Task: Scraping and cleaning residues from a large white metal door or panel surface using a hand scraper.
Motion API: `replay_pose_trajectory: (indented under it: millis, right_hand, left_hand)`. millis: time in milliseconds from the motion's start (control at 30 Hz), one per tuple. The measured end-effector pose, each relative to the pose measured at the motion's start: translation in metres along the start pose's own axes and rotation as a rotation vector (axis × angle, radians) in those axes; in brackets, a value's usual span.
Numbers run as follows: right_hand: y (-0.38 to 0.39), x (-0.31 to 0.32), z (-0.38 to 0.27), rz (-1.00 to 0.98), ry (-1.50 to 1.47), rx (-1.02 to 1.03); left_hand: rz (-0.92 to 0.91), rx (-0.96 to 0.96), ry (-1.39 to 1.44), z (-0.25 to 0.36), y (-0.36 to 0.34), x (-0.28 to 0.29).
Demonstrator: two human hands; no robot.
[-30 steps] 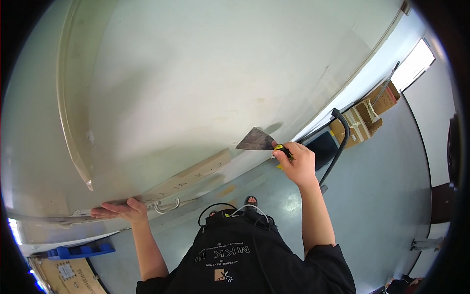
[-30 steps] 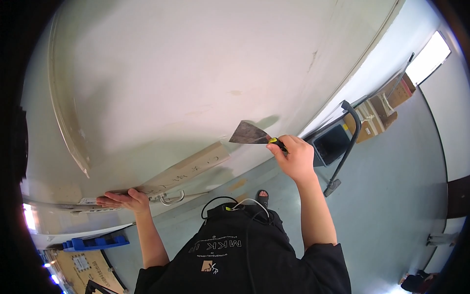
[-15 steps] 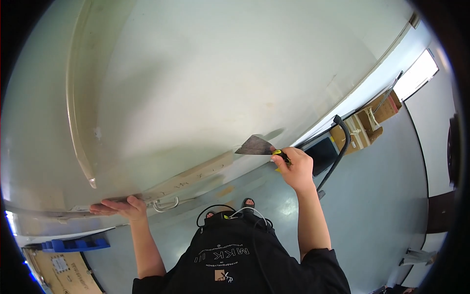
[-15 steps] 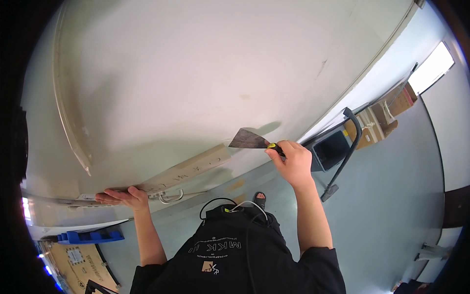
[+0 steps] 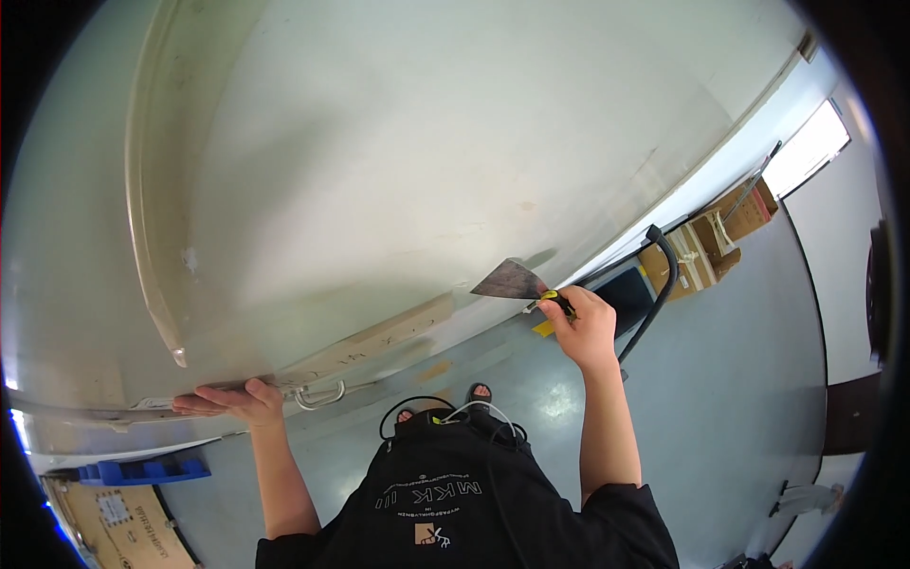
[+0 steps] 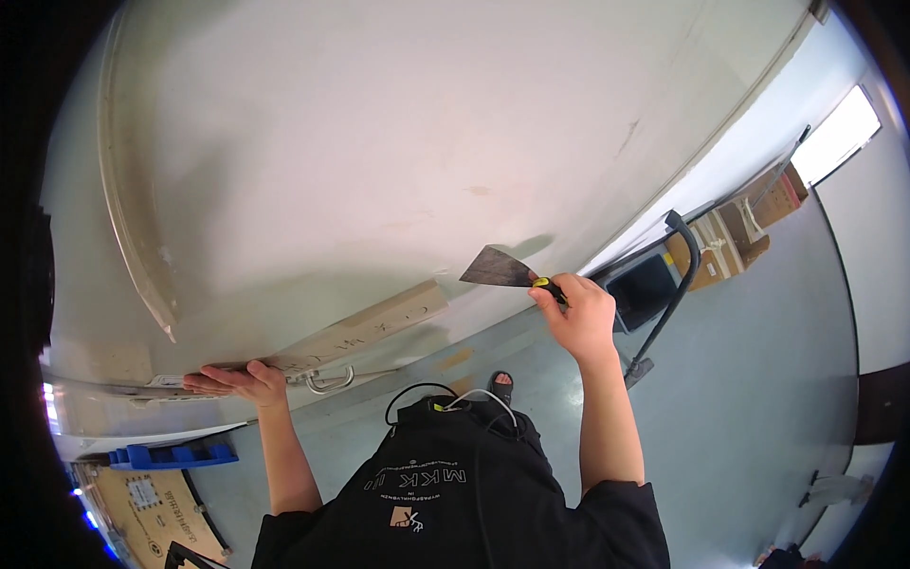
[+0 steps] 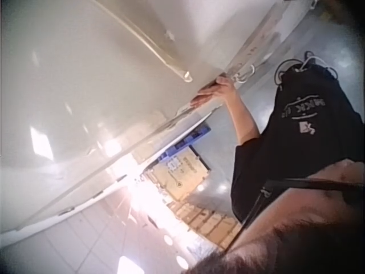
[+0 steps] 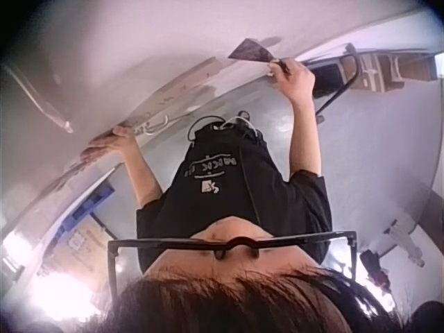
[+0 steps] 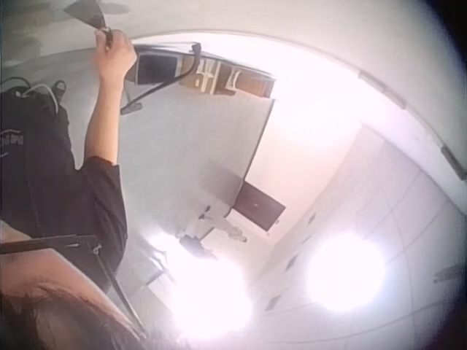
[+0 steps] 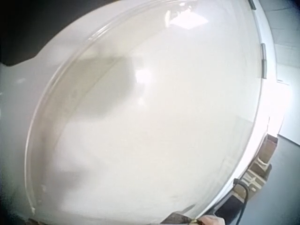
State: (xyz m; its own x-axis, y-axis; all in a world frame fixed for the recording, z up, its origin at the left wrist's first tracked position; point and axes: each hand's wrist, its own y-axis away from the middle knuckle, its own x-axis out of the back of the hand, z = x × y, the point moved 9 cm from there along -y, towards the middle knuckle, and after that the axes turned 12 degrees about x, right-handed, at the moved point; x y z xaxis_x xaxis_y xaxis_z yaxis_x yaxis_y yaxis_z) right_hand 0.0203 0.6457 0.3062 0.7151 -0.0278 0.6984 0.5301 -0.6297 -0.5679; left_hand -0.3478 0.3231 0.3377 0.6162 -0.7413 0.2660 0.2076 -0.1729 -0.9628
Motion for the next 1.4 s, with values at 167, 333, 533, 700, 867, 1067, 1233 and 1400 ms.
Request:
replay_pose_trajectory:
  millis: [167, 333, 533, 700, 867, 1067, 1233, 1400]
  right_hand:
    - [-0.005, -0.001, -0.007, -0.022, 0.000, 0.008]
    - [-0.001, 0.001, 0.001, 0.009, -0.019, -0.027]
    - [-0.006, 0.002, -0.005, -0.033, -0.003, -0.002]
    - [-0.011, 0.007, -0.007, -0.027, 0.018, -0.001]
    - [-0.009, 0.009, -0.008, -0.028, 0.027, 0.020]
    - [-0.014, 0.011, -0.016, -0.015, 0.040, 0.040]
    - [-0.008, 0.010, -0.007, 0.001, 0.031, 0.008]
    - [-0.013, 0.005, -0.018, -0.025, 0.023, 0.053]
  left_hand:
    - [0.003, 0.002, -0.001, -0.001, 0.001, 0.000]
    - [0.010, -0.007, 0.008, 0.000, 0.001, 0.000]
    - [0.006, -0.003, -0.003, 0.000, 0.000, 0.000]
    - [0.001, 0.007, -0.005, 0.000, 0.001, -0.001]
    - [0.005, 0.002, -0.011, -0.002, 0.001, 0.000]
    - [-0.001, 0.009, -0.013, -0.003, 0.004, 0.000]
    - [-0.009, 0.013, -0.007, -0.006, 0.005, -0.002]
    - [-0.011, 0.017, -0.011, -0.005, 0.005, -0.001]
